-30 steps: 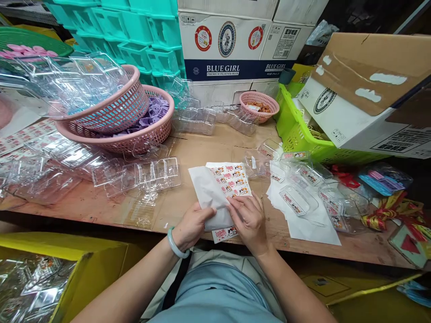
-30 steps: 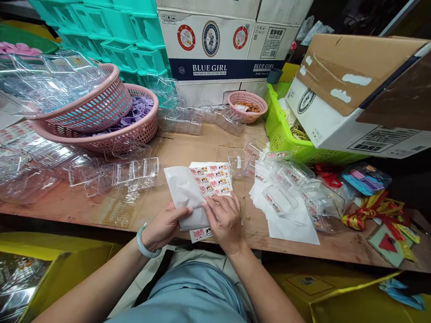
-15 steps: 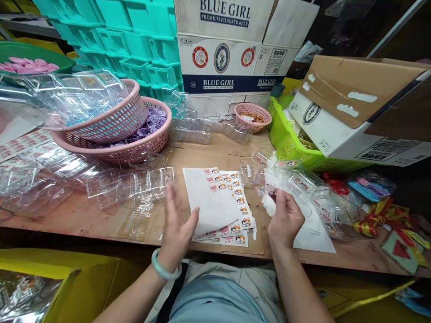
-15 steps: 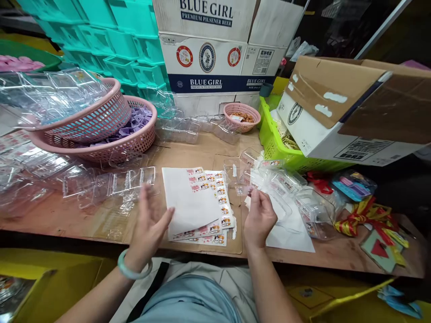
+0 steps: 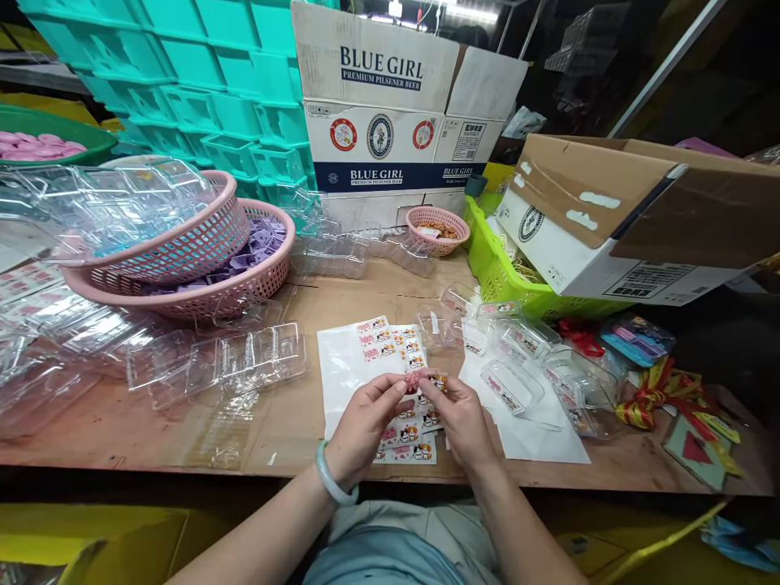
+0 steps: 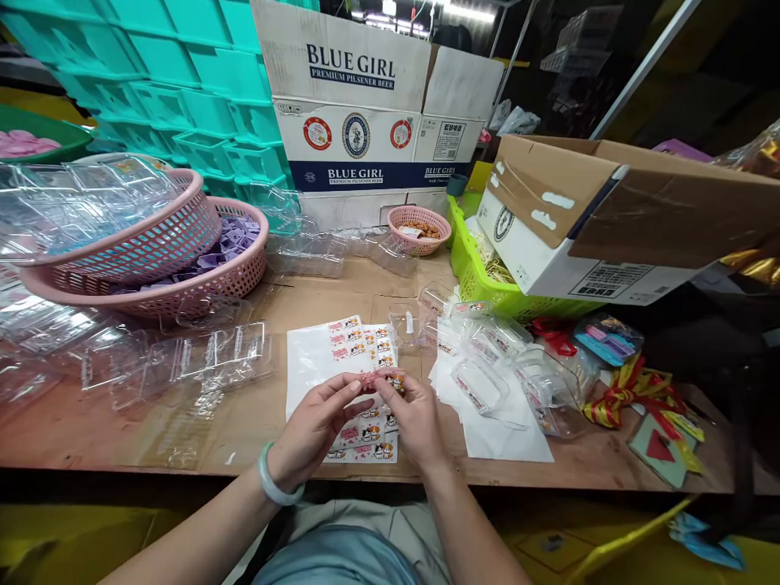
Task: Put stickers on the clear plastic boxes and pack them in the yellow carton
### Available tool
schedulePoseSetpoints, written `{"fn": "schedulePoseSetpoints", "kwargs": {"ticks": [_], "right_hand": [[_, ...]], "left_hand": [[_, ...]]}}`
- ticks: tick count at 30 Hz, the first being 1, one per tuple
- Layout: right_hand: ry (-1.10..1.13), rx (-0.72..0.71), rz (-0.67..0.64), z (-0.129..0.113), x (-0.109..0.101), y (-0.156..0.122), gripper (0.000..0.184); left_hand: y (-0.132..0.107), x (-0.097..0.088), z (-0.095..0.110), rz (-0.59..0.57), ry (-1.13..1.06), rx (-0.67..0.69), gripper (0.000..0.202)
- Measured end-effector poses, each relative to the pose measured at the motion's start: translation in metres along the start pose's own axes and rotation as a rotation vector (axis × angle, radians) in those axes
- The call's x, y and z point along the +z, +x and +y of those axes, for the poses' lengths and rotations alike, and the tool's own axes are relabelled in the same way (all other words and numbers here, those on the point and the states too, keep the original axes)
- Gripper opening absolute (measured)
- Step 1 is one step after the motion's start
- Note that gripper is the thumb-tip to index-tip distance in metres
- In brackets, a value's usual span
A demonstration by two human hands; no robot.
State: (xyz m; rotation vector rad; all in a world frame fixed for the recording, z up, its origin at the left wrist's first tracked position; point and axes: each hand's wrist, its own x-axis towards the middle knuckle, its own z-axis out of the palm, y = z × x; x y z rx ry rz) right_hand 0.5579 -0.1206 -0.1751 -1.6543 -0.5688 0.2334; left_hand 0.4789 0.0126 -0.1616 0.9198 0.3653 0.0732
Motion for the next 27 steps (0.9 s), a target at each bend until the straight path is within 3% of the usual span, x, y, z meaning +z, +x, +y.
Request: {"fn": "schedulePoseSetpoints", "kwargs": {"ticks": [2, 5, 7, 9, 12, 15, 18, 21, 24, 27], "right_hand": [[-0.069, -0.032, 0.102, -0.002, -0.012, 0.021, 0.021], [-0.475, -0.246, 0.366, 0.007, -0.029, 0.067, 0.026], [-0.796, -0.334, 0.346, 0.023, -0.036, 0.1, 0.042], [-1.009, -0.339, 0.233, 0.037, -0.037, 0.125, 0.053], [-1.096, -0.375, 0.171, 0.041, -0.03, 0.139, 0.055], [-0.992, -0.591, 0.171, 0.023, -0.017, 0.125, 0.048], [-0.849, -0.923, 0.031, 0.005, -0.002, 0.093, 0.043], [-0.743, -1.098, -0.104, 0.002, 0.012, 0.057, 0.042], [-0.623, -1.043, -0.155, 0.002, 0.022, 0.031, 0.044], [-0.464, -0.725, -0.143, -0.007, 0.028, 0.015, 0.051]], "left_hand": [[-0.002, -0.004, -0.003, 0.032, 0.152, 0.044, 0.036], [-0.004, -0.018, -0.015, 0.103, 0.568, 0.285, 0.048], [-0.003, -0.031, -0.025, 0.022, 0.849, 0.391, 0.051], [-0.001, -0.041, -0.032, -0.088, 0.977, 0.39, 0.049], [0.002, -0.044, -0.026, -0.026, 0.802, 0.35, 0.04], [0.005, -0.036, -0.002, 0.101, 0.308, 0.155, 0.048], [0.008, -0.031, 0.024, 0.032, -0.153, -0.11, 0.066], [0.007, -0.032, 0.03, -0.113, -0.327, -0.244, 0.061], [0.003, -0.038, 0.021, -0.127, -0.355, -0.211, 0.044], [-0.001, -0.045, 0.013, 0.026, -0.258, -0.056, 0.035]]}}
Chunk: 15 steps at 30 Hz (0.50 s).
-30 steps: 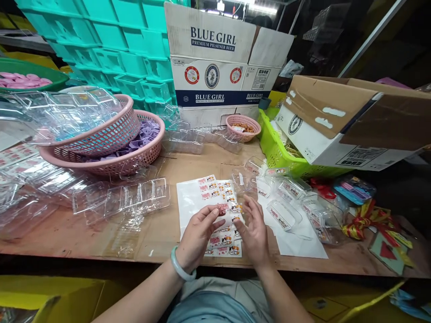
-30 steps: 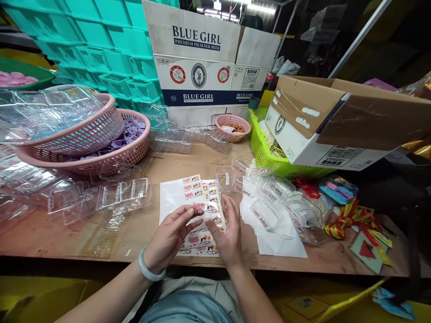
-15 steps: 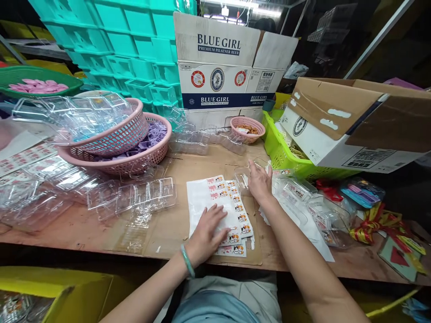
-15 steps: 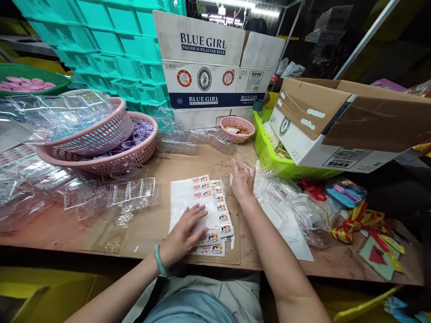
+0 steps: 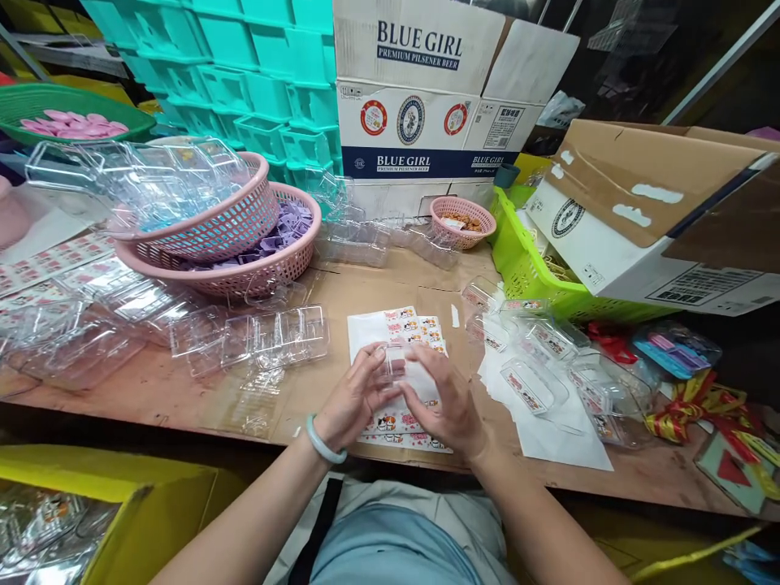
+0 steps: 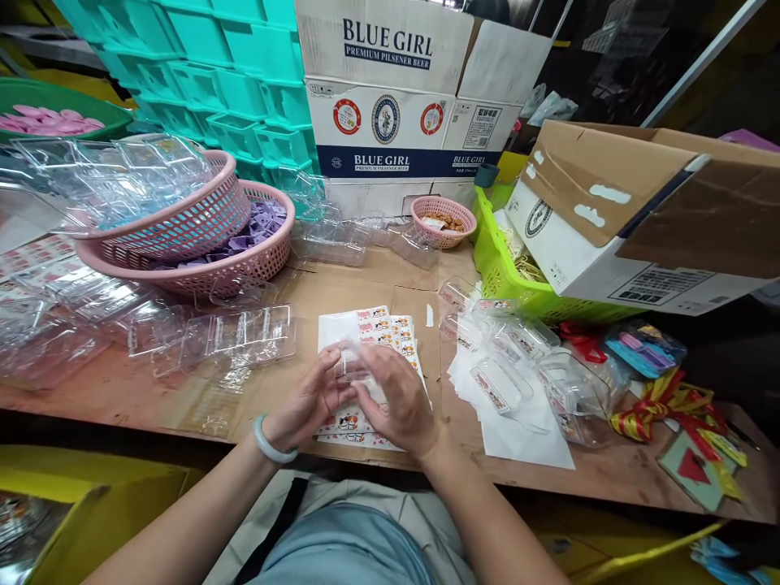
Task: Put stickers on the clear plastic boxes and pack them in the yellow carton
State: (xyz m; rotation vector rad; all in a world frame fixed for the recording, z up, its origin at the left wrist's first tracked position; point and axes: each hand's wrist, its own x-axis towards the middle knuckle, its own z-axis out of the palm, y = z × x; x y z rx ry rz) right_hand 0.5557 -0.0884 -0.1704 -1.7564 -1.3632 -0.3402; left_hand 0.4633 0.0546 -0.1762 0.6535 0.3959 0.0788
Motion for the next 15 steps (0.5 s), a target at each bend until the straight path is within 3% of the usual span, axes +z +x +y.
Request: {"fn": "schedulePoseSetpoints", "kwargs": {"ticks": [5, 7, 10, 15], "right_hand": [[0.468, 0.674, 0.259, -0.013, -0.001, 0.002, 0.018], [0.562, 0.848, 0.285, -0.012, 0.001, 0.0, 0.019], [0.636, 0.982, 0.246, -0.013, 0.004, 0.0, 0.025], [0.659, 1.051, 0.103, -0.021, 0.0, 0.005, 0.032]], "left_hand": [[-0.002, -0.011, 0.0, 0.06, 0.116, 0.051, 0.043], [-0.001, -0.013, -0.003, 0.061, 0.112, 0.059, 0.043], [-0.001, -0.016, -0.009, 0.063, 0.096, 0.084, 0.043], [-0.001, -0.018, -0.013, 0.034, 0.121, 0.085, 0.043]]}}
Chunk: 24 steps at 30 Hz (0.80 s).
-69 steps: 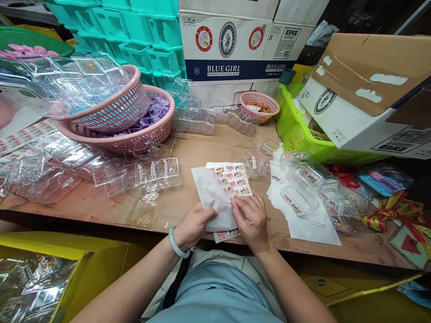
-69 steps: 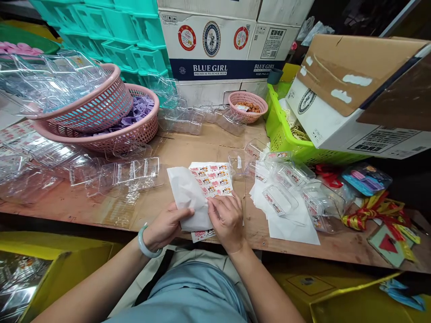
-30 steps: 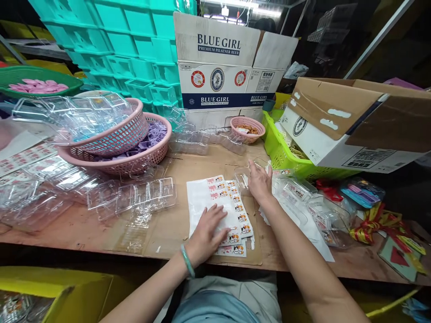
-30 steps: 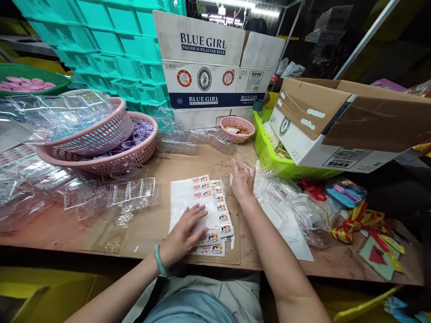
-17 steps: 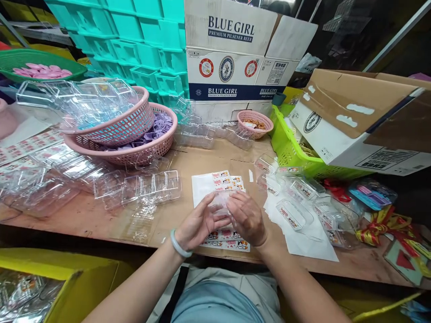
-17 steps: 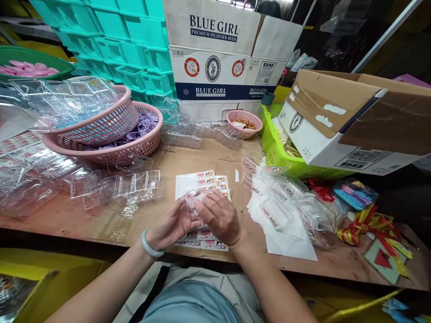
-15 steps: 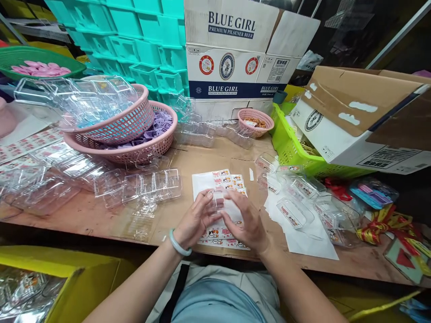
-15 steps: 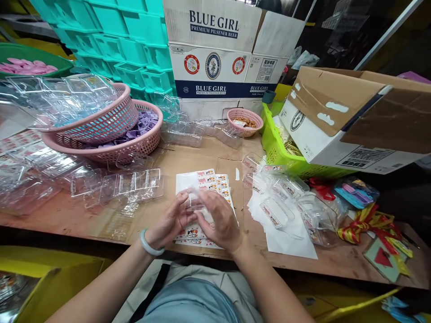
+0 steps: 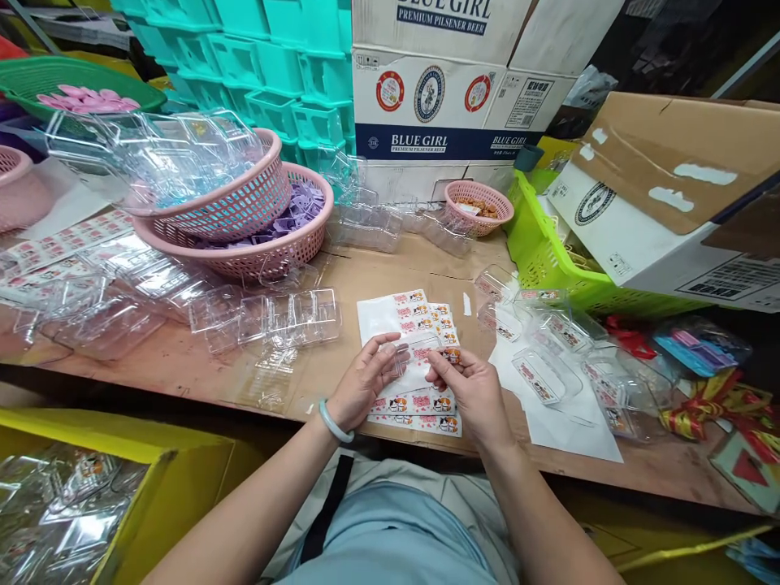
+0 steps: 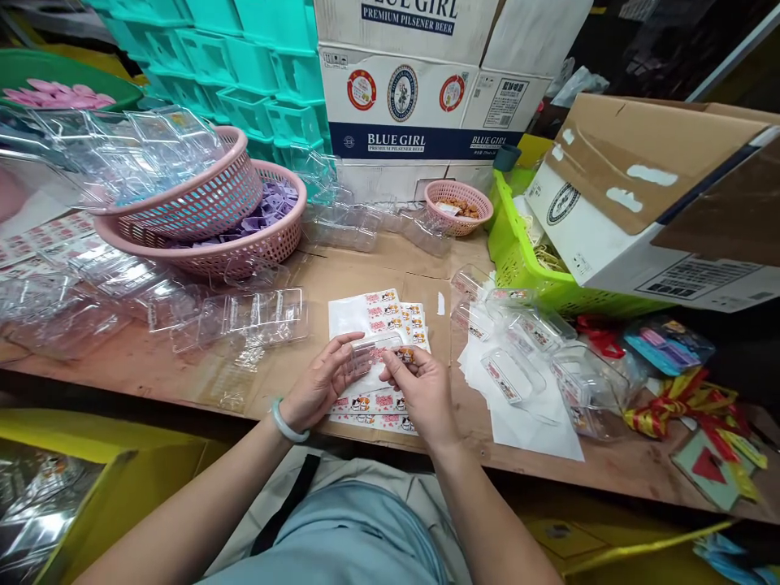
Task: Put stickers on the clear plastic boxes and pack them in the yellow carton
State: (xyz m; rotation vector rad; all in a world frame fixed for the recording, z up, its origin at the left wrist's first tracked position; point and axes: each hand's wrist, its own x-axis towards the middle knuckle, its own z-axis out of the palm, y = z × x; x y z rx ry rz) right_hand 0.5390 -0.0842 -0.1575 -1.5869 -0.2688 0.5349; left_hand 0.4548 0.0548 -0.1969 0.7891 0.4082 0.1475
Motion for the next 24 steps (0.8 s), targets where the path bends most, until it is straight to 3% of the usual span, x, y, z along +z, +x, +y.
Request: {"fn": "schedulePoseSetpoints", "kwargs": {"ticks": [6, 24], "right_hand": [[-0.057, 0.056, -0.086, -0.001, -0.002, 0.001, 0.034], [-0.104, 0.041, -0.103, -0.002, 0.005, 0.004, 0.029]], "left_hand": [[0.003, -0.004, 0.0, -0.028, 0.015, 0.002, 0.038], [0.008, -0.011, -0.001, -0.064, 0.004, -0.012, 0.037]]}}
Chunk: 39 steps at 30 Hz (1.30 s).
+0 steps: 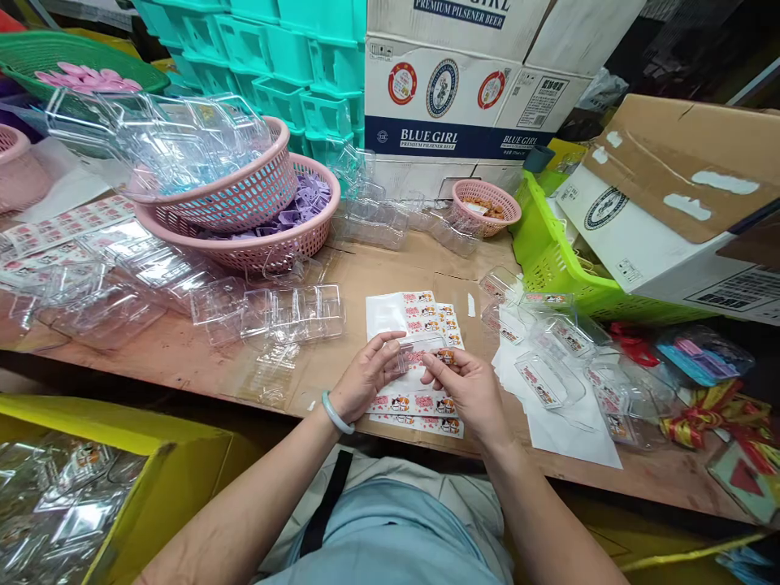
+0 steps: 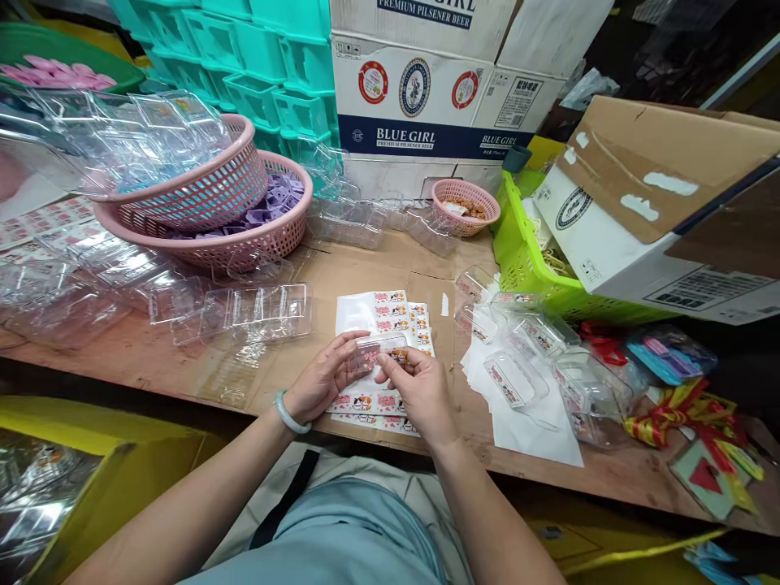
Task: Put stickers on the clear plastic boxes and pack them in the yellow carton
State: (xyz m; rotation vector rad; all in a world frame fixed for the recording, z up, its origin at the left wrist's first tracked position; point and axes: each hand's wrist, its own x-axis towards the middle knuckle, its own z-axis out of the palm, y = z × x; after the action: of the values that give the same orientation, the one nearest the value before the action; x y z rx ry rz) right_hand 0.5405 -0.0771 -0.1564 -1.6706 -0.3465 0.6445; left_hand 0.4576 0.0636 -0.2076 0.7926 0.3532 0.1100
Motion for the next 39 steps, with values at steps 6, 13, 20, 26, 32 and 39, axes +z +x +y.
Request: {"fn": "schedulePoseSetpoints", "kwargs": {"ticks": [6, 13, 20, 26, 32, 39], "right_hand": [[-0.043, -0.012, 0.005, 0.001, 0.0, 0.002, 0.03], [-0.259, -0.151, 0.074, 0.008, 0.008, -0.004, 0.032], [-0.478, -0.349, 0.544, 0.023, -0.011, 0.006, 0.077], [-0.01, -0.164, 0.029, 0.021, -0.02, 0.001, 0.067], [-0.178, -0.231, -0.099, 0.014, -0.056, -0.019, 0.061], [-0.954, -0.522, 1.063, 0.037, -0.195, -0.005, 0.069]], "left_hand": [[0.0, 0.001, 0.001, 0.006, -0.001, -0.003, 0.038], [-0.001, 0.006, -0.005, 0.046, 0.125, 0.074, 0.051], [-0.006, 0.016, -0.001, 0.163, 0.189, 0.139, 0.052], [-0.01, 0.026, 0.007, -0.076, 0.241, 0.14, 0.048], [-0.012, 0.03, -0.001, -0.24, 0.384, 0.137, 0.051], [-0.01, -0.002, 0.003, 0.331, 1.054, 0.583, 0.036]]}}
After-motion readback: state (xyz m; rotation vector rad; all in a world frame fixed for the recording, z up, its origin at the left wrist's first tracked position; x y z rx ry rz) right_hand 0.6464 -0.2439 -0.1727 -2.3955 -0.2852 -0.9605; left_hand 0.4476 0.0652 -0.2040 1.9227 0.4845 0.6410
